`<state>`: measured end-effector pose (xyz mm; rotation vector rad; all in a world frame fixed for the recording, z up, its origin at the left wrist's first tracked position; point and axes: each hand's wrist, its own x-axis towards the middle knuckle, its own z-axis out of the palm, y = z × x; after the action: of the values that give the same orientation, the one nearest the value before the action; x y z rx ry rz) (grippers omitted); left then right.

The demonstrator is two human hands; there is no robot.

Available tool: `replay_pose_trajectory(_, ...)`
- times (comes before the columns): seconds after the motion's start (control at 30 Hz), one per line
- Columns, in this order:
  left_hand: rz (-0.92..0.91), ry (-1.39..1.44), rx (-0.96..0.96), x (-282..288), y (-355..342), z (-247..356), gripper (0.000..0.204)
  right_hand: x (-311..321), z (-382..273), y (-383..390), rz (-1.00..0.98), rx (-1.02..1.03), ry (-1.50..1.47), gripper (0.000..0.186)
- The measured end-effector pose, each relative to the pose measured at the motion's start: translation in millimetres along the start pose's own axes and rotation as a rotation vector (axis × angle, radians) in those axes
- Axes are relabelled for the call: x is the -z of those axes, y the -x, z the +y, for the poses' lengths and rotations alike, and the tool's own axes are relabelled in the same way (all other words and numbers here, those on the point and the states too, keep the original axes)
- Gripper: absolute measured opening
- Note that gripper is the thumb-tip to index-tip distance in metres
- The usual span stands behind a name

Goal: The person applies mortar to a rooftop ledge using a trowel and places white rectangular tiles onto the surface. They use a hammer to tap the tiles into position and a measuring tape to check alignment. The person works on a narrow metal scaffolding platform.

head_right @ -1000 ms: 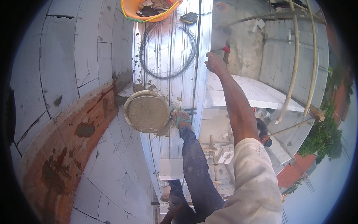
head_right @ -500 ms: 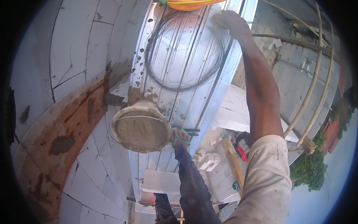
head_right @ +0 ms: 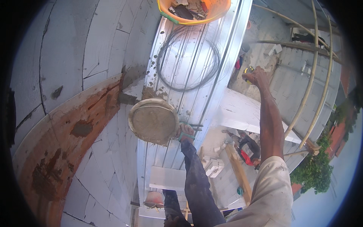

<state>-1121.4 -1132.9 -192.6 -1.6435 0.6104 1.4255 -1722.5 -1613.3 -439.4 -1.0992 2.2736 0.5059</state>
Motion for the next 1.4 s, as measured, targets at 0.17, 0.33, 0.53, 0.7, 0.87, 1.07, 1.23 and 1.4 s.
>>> replay_pose_trajectory(0.17,0.074,0.050,-0.122,-2.5,23.4,-19.5,0.072,-33.5,58.8,196.5,-0.260,0.065,-0.240,0.075)
replay_pose_trajectory(0.33,0.144,0.115,-0.270,-1.4,72.2,-62.2,0.067,-85.4,65.5,405.6,-0.646,0.087,-0.446,0.068)
replay_pose_trajectory(0.53,0.301,0.223,-0.507,-0.9,145.9,-151.8,0.061,-54.2,-52.0,588.7,-1.015,0.361,-0.943,0.087)
replay_pose_trajectory(0.7,0.382,1.009,-0.670,-53.3,89.3,-234.9,0.057,-19.0,-146.0,737.3,-1.223,0.566,-0.833,0.075)
replay_pose_trajectory(0.87,0.055,1.615,-0.843,-13.8,173.1,-296.6,0.061,-27.4,-205.3,852.2,-1.094,0.983,-0.305,0.074)
replay_pose_trajectory(1.07,0.135,1.867,-1.017,-58.4,200.7,-334.2,0.076,-54.7,-250.7,956.4,-1.146,1.490,0.246,0.074)
replay_pose_trajectory(1.23,0.275,2.325,-0.913,-122.6,186.3,-315.9,0.063,-56.7,-264.0,1032.2,-1.219,1.452,0.768,0.079)
replay_pose_trajectory(1.4,0.415,2.439,-0.786,-145.0,164.9,-333.3,0.057,-110.8,-286.8,1070.7,-1.158,1.814,1.107,0.079)
